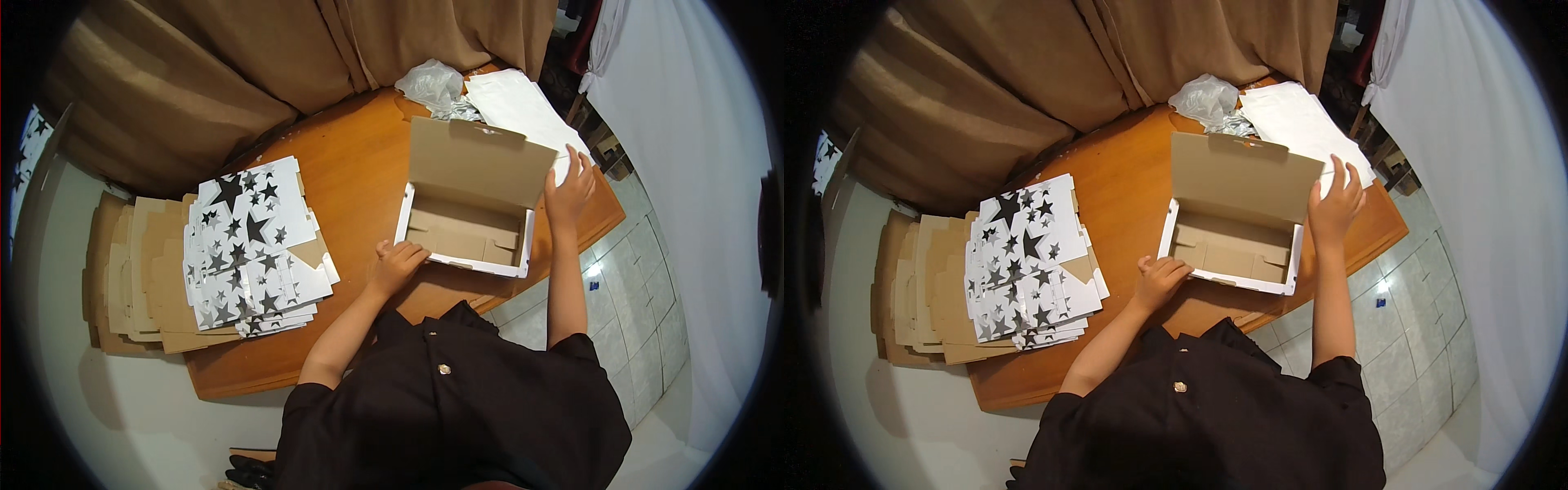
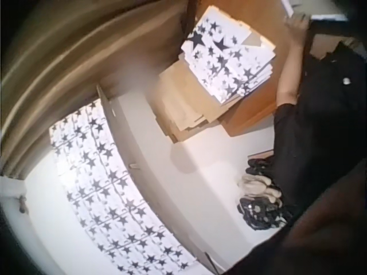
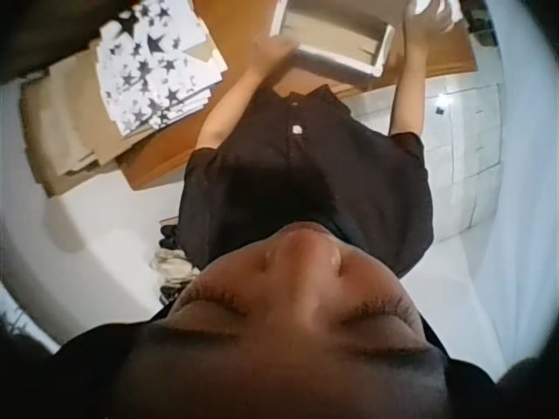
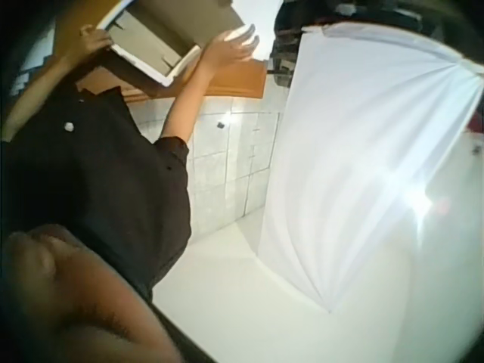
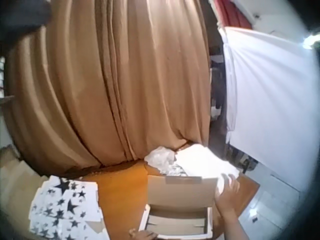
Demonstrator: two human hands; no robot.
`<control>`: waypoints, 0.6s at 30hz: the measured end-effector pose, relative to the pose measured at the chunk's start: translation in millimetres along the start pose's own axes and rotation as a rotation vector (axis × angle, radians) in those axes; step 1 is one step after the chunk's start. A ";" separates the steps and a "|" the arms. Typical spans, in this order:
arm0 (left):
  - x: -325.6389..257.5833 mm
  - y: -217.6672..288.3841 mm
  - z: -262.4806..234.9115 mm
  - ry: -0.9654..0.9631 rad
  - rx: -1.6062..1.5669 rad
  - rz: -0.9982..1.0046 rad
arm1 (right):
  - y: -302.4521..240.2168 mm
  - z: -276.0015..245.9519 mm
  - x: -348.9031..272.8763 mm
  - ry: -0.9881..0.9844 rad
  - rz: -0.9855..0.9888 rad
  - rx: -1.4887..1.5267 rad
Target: The person is folding cardboard sheets into shoe boxes, placing tissue paper inside, and stacking the completed boxes on a shelf.
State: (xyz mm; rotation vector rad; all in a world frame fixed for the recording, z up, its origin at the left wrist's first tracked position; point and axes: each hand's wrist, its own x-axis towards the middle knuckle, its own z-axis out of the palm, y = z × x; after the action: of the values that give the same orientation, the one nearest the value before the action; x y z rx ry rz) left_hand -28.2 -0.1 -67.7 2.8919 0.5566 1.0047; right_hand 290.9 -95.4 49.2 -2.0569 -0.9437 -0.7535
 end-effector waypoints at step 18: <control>53.9 -7.4 -40.6 -0.577 -0.579 -0.287 | -4.4 -7.3 -81.9 -0.622 0.208 0.523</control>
State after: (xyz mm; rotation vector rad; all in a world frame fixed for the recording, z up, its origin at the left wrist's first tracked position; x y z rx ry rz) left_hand -16.0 21.7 -4.6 2.3214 0.5052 0.2084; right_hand 240.3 -129.8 -5.9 -1.8814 -1.0852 0.2568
